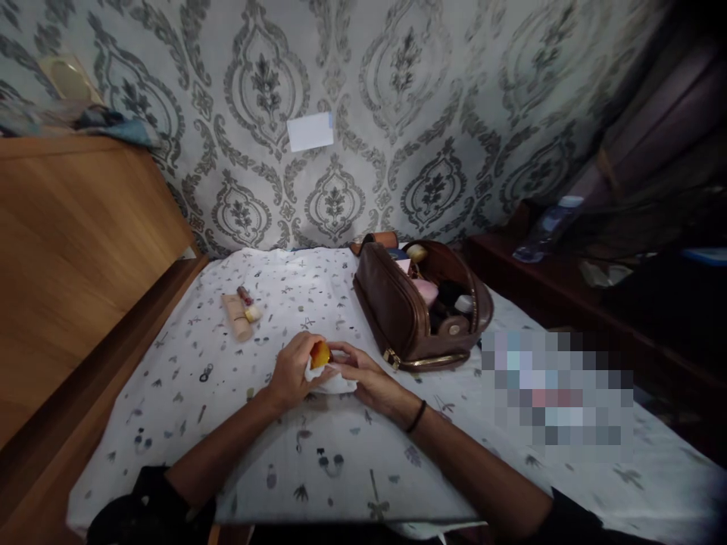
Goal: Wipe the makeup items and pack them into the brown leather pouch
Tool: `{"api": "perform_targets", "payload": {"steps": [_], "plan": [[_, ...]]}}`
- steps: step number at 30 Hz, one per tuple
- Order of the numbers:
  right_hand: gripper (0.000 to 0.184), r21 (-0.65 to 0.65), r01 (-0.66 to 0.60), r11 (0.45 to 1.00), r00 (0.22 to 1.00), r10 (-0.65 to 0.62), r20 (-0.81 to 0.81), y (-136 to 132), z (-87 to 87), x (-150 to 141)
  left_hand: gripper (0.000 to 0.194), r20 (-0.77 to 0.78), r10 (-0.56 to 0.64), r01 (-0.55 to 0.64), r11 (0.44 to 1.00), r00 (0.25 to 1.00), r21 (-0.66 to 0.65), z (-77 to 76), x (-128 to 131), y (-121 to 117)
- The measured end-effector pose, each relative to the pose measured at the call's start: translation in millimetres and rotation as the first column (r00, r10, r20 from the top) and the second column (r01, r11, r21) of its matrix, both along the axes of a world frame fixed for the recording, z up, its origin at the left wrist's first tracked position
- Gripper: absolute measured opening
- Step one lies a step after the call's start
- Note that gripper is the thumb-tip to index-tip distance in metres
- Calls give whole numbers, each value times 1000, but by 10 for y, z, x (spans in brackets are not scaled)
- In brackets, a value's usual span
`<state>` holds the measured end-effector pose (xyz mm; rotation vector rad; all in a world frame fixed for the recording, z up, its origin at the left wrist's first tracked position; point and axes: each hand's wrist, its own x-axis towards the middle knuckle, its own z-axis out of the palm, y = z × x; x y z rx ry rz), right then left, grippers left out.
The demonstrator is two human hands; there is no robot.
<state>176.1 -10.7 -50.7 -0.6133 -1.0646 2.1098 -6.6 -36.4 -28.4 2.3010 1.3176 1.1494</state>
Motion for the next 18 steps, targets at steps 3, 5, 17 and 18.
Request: {"api": "perform_targets", "payload": {"steps": [3,5,17,18], "plan": [[56,5,-16,1000,1000,16,-11,-28,44,5,49,-67,55,-53,998,996,21,3,-6,-18],[56,12,-39,999,999,39,-16,-39,30,2,48,-82,56,-55,998,995,16,6,-4,-30],[57,41,-70,997,997,71,-17,-21,-162,-48,48,161,62,-23,972,985,-235,112,9,-62],[58,54,-85,995,996,85,-1,-27,-148,-47,49,176,82,-34,965,981,-259,108,11,-57]]}}
